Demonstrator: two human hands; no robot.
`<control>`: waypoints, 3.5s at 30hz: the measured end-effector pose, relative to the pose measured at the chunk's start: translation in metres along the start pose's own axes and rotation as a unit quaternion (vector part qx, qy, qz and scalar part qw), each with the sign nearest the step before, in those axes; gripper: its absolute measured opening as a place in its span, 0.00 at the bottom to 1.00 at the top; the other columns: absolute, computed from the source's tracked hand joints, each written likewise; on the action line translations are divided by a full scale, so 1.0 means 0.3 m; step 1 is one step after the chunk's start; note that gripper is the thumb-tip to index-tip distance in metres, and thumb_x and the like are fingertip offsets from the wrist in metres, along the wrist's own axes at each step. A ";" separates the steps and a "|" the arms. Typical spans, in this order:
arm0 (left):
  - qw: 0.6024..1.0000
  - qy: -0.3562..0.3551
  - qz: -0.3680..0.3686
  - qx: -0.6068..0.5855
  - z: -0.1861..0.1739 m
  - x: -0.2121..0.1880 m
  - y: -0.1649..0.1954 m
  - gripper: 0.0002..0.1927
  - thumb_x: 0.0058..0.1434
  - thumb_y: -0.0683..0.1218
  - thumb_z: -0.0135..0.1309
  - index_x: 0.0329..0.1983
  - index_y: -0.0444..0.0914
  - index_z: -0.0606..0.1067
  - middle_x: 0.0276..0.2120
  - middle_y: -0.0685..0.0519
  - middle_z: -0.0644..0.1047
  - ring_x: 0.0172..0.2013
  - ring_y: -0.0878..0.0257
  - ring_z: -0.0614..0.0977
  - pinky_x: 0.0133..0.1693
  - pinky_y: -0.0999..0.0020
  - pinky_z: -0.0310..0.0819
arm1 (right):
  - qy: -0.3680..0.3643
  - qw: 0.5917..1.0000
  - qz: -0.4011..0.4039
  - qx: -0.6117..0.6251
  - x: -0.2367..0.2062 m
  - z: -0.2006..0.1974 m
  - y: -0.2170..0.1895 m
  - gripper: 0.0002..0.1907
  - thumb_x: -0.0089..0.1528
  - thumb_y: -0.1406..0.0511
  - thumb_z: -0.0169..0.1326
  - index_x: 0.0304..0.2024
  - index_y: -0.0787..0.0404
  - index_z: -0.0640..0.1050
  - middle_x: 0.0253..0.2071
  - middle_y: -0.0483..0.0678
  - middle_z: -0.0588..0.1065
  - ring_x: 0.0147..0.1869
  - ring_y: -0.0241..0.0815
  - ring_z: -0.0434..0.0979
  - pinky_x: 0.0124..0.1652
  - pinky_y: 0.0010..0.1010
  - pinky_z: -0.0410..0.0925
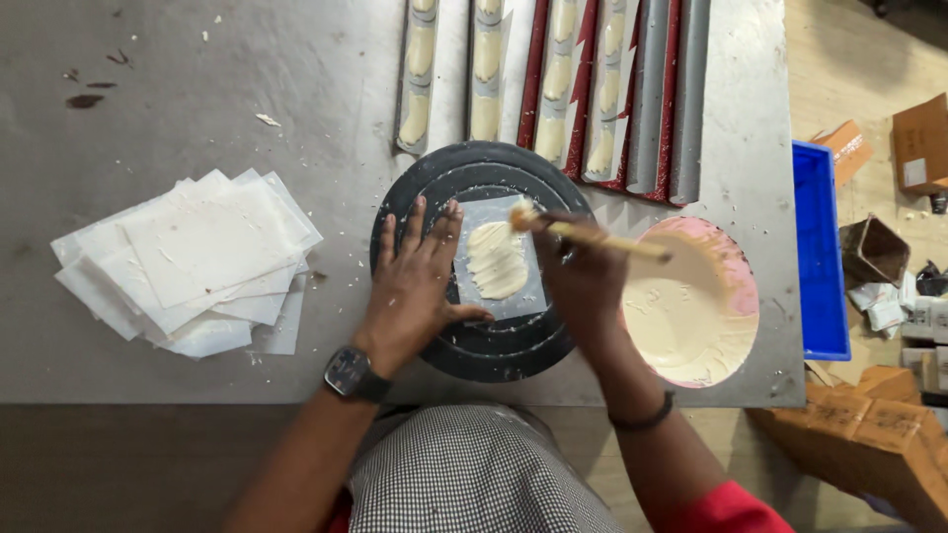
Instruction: The person repeatedly picks a square paper sheet, places it on a rotating tray, and uses a brush to apply a beige paste from a bowl onto the sheet. After coating, the person folds the sheet and places it into a red or gray metal mold on the table.
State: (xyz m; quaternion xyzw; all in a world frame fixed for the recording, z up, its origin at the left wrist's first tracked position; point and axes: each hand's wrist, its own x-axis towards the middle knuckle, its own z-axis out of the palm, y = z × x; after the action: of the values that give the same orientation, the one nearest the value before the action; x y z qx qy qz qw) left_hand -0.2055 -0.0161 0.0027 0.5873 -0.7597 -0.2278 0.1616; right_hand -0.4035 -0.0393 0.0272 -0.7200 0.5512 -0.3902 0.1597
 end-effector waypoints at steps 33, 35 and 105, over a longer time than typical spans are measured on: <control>0.997 0.008 -0.026 0.075 0.014 -0.007 0.040 0.72 0.35 0.79 0.60 0.76 0.37 0.51 0.75 0.49 0.55 0.74 0.47 0.47 0.69 0.43 0.35 | 0.008 0.994 0.051 0.099 -0.077 -0.137 0.098 0.06 0.63 0.70 0.65 0.43 0.62 0.82 0.37 0.43 0.81 0.35 0.25 0.76 0.33 0.20 0.69; 0.993 -0.034 -0.053 0.105 -0.022 -0.012 0.082 0.72 0.35 0.79 0.59 0.77 0.38 0.51 0.75 0.49 0.55 0.73 0.47 0.49 0.67 0.43 0.41 | -0.011 0.994 0.028 0.101 -0.104 -0.160 0.144 0.08 0.62 0.70 0.65 0.44 0.62 0.82 0.37 0.43 0.81 0.35 0.26 0.76 0.35 0.19 0.68; 1.000 0.000 0.019 0.010 0.062 0.010 0.016 0.82 0.26 0.74 0.70 0.74 0.29 0.44 0.72 0.37 0.54 0.74 0.47 0.50 0.71 0.51 0.34 | 0.039 0.993 0.053 0.103 -0.042 -0.127 0.096 0.04 0.64 0.72 0.62 0.42 0.62 0.82 0.39 0.41 0.82 0.35 0.25 0.77 0.30 0.18 0.65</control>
State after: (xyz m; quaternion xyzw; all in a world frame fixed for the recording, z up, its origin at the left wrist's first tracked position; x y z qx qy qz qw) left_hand -0.2196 -0.0150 -0.0104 0.5742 -0.7731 -0.2167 0.1605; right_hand -0.4519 -0.0300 0.0279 -0.6540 0.5509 -0.4635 0.2321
